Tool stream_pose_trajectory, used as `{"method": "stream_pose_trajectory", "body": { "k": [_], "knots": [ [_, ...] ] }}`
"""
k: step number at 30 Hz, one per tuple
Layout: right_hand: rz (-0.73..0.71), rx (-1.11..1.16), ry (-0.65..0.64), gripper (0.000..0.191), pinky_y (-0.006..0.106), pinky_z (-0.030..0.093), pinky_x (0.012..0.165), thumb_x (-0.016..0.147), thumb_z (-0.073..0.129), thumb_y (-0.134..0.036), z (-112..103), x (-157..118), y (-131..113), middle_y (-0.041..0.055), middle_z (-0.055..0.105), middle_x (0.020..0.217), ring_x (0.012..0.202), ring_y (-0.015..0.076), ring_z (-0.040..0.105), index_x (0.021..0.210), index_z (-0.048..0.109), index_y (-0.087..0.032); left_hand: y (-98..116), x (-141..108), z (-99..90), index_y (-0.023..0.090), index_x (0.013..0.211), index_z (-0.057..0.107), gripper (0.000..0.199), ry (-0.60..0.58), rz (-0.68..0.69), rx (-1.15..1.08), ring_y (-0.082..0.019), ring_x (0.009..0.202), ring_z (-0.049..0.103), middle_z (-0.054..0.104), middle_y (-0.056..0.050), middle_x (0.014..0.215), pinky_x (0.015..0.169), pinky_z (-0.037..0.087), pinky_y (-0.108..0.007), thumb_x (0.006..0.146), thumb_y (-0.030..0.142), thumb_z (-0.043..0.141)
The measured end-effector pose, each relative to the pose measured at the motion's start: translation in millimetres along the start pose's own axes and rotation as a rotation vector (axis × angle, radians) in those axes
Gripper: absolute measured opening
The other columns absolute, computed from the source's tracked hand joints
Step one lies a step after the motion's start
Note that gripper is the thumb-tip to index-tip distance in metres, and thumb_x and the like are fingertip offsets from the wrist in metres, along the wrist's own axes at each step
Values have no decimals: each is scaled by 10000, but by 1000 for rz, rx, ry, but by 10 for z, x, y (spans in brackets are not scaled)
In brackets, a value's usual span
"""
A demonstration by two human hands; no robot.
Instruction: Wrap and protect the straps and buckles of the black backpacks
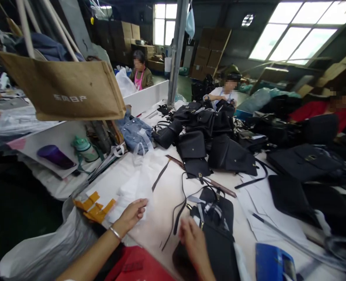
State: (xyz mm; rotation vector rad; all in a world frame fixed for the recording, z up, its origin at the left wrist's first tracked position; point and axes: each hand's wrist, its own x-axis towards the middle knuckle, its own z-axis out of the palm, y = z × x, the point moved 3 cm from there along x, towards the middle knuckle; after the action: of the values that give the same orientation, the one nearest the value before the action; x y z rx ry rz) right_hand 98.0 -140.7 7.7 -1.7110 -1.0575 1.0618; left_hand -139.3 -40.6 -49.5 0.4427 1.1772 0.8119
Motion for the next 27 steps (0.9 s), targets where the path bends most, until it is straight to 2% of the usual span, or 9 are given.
{"method": "stream_pose_trajectory", "body": {
  "k": [4, 7, 10, 13, 16, 19, 21, 24, 27],
  "knots": [
    [151, 193, -136, 545, 232, 443, 484, 712, 633, -582, 954, 307, -85, 28, 619, 830, 603, 146, 597, 1062, 496, -188, -20, 65, 27, 155, 872, 562, 203, -44, 4, -42, -10, 452, 430, 500, 49, 680, 372, 252, -114, 755, 246, 702],
    [254, 336, -137, 450, 221, 417, 471, 721, 620, -565, 1337, 450, 6, -3, 579, 697, 550, 137, 570, 913, 504, -175, -37, 89, -50, 159, 864, 574, 261, -60, -7, -8, -34, 479, 463, 531, 34, 699, 396, 289, -142, 724, 319, 726],
    [177, 184, -93, 312, 219, 374, 485, 814, 534, -486, 1322, 431, 13, -17, 552, 609, 501, 120, 514, 733, 482, -190, 70, 77, -202, 157, 870, 582, 276, 64, 51, 240, -95, 558, 525, 578, -1, 761, 452, 369, -198, 719, 352, 703],
    [-9, -203, -87, 185, 236, 384, 580, 881, 470, -326, 1205, 304, -150, 8, 601, 675, 615, 152, 571, 762, 524, -196, 445, 1, -155, 180, 1077, 559, 313, 195, 454, 715, -183, 861, 597, 596, -75, 1068, 741, 488, -303, 808, 336, 592],
    [-204, -475, -264, 111, 244, 386, 633, 849, 461, -172, 1247, 175, -318, 31, 650, 761, 713, 180, 613, 816, 563, -201, 746, -30, 221, 229, 1154, 578, 305, -193, 734, 1007, -230, 1130, 522, 568, -76, 1224, 1010, 369, -347, 877, 339, 511],
    [-296, -543, -459, 123, 237, 393, 632, 752, 541, -118, 1317, 128, -283, 28, 686, 806, 734, 195, 639, 815, 593, -210, 786, 66, 461, 237, 876, 695, 252, -619, 625, 1163, -232, 897, 615, 686, -58, 877, 889, 422, -325, 893, 379, 486],
    [-229, -529, -464, 122, 228, 391, 614, 700, 598, -117, 1264, 179, -154, 13, 693, 777, 712, 195, 648, 775, 601, -214, 715, 163, 416, 236, 705, 694, 337, -743, 496, 1228, -219, 680, 615, 654, -34, 635, 753, 436, -311, 891, 414, 477],
    [-42, -405, -406, 93, 198, 369, 539, 742, 568, -123, 1079, 326, 10, -14, 669, 671, 603, 155, 624, 766, 591, -210, 583, 257, 145, 230, 593, 667, 439, -756, 337, 1282, -205, 573, 602, 601, -7, 487, 689, 414, -293, 907, 427, 433],
    [42, -313, -408, 112, 181, 343, 506, 814, 503, -139, 941, 483, -23, -23, 663, 649, 570, 130, 607, 802, 588, -210, 551, 255, -101, 209, 552, 640, 486, -658, 164, 1252, -190, 538, 604, 614, -3, 480, 643, 407, -272, 911, 440, 407]
  ]
}}
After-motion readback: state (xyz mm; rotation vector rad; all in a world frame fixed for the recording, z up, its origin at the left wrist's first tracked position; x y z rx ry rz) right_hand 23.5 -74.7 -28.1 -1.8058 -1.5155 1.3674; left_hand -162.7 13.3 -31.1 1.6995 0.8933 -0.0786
